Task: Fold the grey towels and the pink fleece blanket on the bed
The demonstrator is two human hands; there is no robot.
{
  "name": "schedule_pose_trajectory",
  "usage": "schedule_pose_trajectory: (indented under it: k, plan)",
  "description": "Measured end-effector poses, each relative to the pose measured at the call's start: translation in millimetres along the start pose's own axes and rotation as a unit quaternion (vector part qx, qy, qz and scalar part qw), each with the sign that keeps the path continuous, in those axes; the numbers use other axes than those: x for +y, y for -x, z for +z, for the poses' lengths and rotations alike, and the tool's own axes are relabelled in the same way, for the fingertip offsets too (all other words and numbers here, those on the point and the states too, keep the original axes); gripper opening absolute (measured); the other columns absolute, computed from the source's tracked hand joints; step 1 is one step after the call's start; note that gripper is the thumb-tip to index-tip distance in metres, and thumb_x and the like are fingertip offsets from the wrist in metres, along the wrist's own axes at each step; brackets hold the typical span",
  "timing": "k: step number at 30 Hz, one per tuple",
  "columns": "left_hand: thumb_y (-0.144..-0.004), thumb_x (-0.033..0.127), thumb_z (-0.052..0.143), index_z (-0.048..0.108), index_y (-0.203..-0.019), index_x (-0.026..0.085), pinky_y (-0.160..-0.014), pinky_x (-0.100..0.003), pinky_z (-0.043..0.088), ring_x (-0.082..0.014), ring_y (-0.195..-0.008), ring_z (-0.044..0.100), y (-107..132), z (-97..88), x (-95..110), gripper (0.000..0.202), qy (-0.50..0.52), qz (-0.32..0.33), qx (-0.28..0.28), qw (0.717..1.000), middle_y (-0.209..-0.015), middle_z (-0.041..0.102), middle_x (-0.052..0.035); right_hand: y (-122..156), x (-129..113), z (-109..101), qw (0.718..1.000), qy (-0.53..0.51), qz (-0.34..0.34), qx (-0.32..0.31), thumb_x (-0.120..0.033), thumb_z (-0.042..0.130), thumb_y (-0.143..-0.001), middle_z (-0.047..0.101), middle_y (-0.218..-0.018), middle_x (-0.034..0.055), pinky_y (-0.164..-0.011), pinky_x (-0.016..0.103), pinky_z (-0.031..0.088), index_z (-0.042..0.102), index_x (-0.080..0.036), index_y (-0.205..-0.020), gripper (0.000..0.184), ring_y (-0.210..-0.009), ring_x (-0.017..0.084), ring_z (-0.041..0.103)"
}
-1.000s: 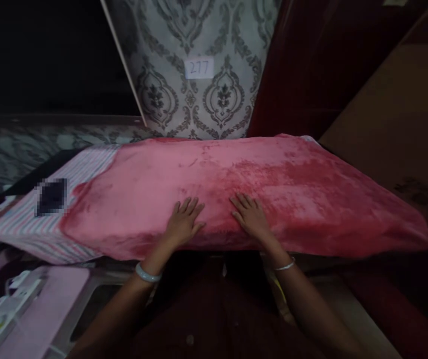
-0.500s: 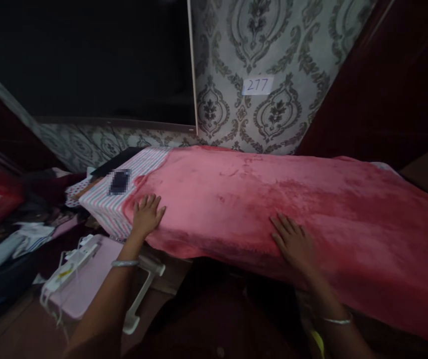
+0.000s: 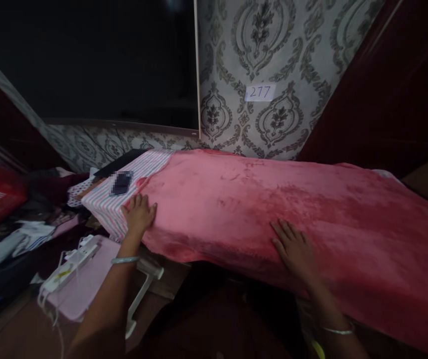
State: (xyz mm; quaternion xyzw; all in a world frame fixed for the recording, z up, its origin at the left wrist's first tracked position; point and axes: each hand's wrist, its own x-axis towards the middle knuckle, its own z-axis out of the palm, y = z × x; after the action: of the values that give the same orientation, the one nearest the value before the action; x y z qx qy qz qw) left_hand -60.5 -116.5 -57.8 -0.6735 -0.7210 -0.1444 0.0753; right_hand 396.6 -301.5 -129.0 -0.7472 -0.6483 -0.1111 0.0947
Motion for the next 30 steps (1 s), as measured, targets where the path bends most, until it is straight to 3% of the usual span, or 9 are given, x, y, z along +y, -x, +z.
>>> schedule_pose_trajectory:
  k: [3, 6, 9, 14, 17, 19, 22, 26, 30]
  plan:
    - [-0.100, 0.047, 0.033, 0.048, -0.150, 0.016, -0.121, -0.068, 0.016, -0.0360, -0.154, 0.022, 3.2, -4.3, 18.1, 0.061, -0.013, 0.059, -0.018, 0.998, -0.165, 0.033, -0.0148, 0.7, 0.1, 2.2, 1.000, -0.005, 0.000, 0.007, -0.041, 0.029, -0.103, 0.048, -0.157, 0.0064, -0.115, 0.052, 0.035, 0.051, -0.025, -0.150, 0.055, -0.145, 0.028, 0.042]
    - [-0.099, 0.047, 0.036, 0.047, -0.152, 0.023, -0.122, -0.067, 0.014, -0.0344, -0.155, 0.022, 5.5, -0.9, 35.4, 0.059, -0.017, 0.132, -0.080, 0.988, -0.166, 0.032, -0.0107, 0.6, -0.6, 1.3, 1.000, -0.009, 0.004, 0.004, -0.042, 0.029, -0.103, 0.047, -0.158, 0.0060, -0.116, 0.053, 0.034, 0.051, -0.026, -0.151, 0.055, -0.146, 0.028, 0.041]
    - [-0.100, 0.048, 0.034, 0.044, -0.153, 0.023, -0.120, -0.070, 0.017, -0.0361, -0.154, 0.023, 2.4, 3.1, 36.6, 0.060, -0.018, 0.090, -0.115, 0.989, -0.166, 0.033, -0.0108, -0.4, -1.5, -2.0, 1.000, -0.015, 0.003, -0.005, -0.043, 0.030, -0.103, 0.044, -0.160, 0.0056, -0.117, 0.053, 0.033, 0.050, -0.027, -0.152, 0.055, -0.146, 0.028, 0.040]
    - [-0.100, 0.044, 0.030, 0.044, -0.152, 0.013, -0.119, -0.071, 0.019, -0.0360, -0.153, 0.027, -8.2, 1.0, 18.7, 0.063, -0.008, 0.002, -0.062, 0.998, -0.164, 0.032, -0.0202, -1.4, -3.6, -3.6, 0.999, -0.029, 0.013, -0.009, -0.042, 0.034, -0.103, 0.042, -0.161, 0.0060, -0.118, 0.054, 0.032, 0.048, -0.028, -0.152, 0.053, -0.148, 0.029, 0.037]
    - [-0.100, 0.042, 0.029, 0.043, -0.152, 0.010, -0.117, -0.074, 0.020, -0.0384, -0.150, 0.031, -7.9, -1.2, 31.3, 0.063, 0.003, 0.004, -0.030, 1.000, -0.162, 0.034, -0.0245, -2.7, -4.3, -3.7, 0.999, -0.043, 0.021, -0.012, -0.041, 0.036, -0.103, 0.041, -0.162, 0.0056, -0.118, 0.055, 0.031, 0.049, -0.029, -0.152, 0.052, -0.149, 0.029, 0.036]
    - [-0.100, 0.042, 0.028, 0.041, -0.153, 0.010, -0.117, -0.073, 0.020, -0.0392, -0.151, 0.029, -3.1, -1.6, 58.5, 0.064, 0.012, 0.040, -0.030, 0.999, -0.163, 0.031, -0.0247, -5.9, -1.7, -5.7, 0.997, -0.064, 0.023, -0.024, -0.042, 0.038, -0.102, 0.042, -0.161, 0.0056, -0.118, 0.056, 0.032, 0.049, -0.030, -0.151, 0.052, -0.149, 0.029, 0.037]
    - [-0.101, 0.042, 0.030, 0.039, -0.155, 0.013, -0.121, -0.068, 0.020, -0.0353, -0.155, 0.023, 11.6, -1.4, 124.2, 0.062, 0.033, 0.183, -0.082, 0.979, -0.165, 0.029, -0.0207, -14.8, 8.5, -12.2, 0.992, -0.121, 0.018, -0.026, -0.040, 0.036, -0.102, 0.047, -0.158, 0.0076, -0.116, 0.053, 0.036, 0.047, -0.027, -0.153, 0.054, -0.145, 0.028, 0.042]
    - [-0.100, 0.046, 0.037, 0.039, -0.156, 0.021, -0.124, -0.062, 0.019, -0.0311, -0.156, 0.020, 38.1, 2.0, 225.8, 0.061, 0.076, 0.398, -0.153, 0.901, -0.168, 0.025, -0.0136, -26.5, 23.0, -21.5, 0.990, -0.133, 0.053, 0.017, -0.039, 0.033, -0.103, 0.052, -0.154, 0.0117, -0.116, 0.050, 0.036, 0.048, -0.020, -0.153, 0.055, -0.142, 0.028, 0.046]
    - [-0.100, 0.052, 0.038, 0.035, -0.158, 0.020, -0.125, -0.063, 0.016, -0.0316, -0.156, 0.019, 56.7, 14.9, 291.8, 0.066, 0.097, 0.470, -0.183, 0.858, -0.168, 0.023, -0.0143, -27.5, 25.4, -20.6, 0.991, -0.064, 0.114, -0.022, -0.042, 0.032, -0.104, 0.044, -0.160, 0.0108, -0.118, 0.052, 0.030, 0.046, -0.021, -0.154, 0.056, -0.148, 0.030, 0.036]
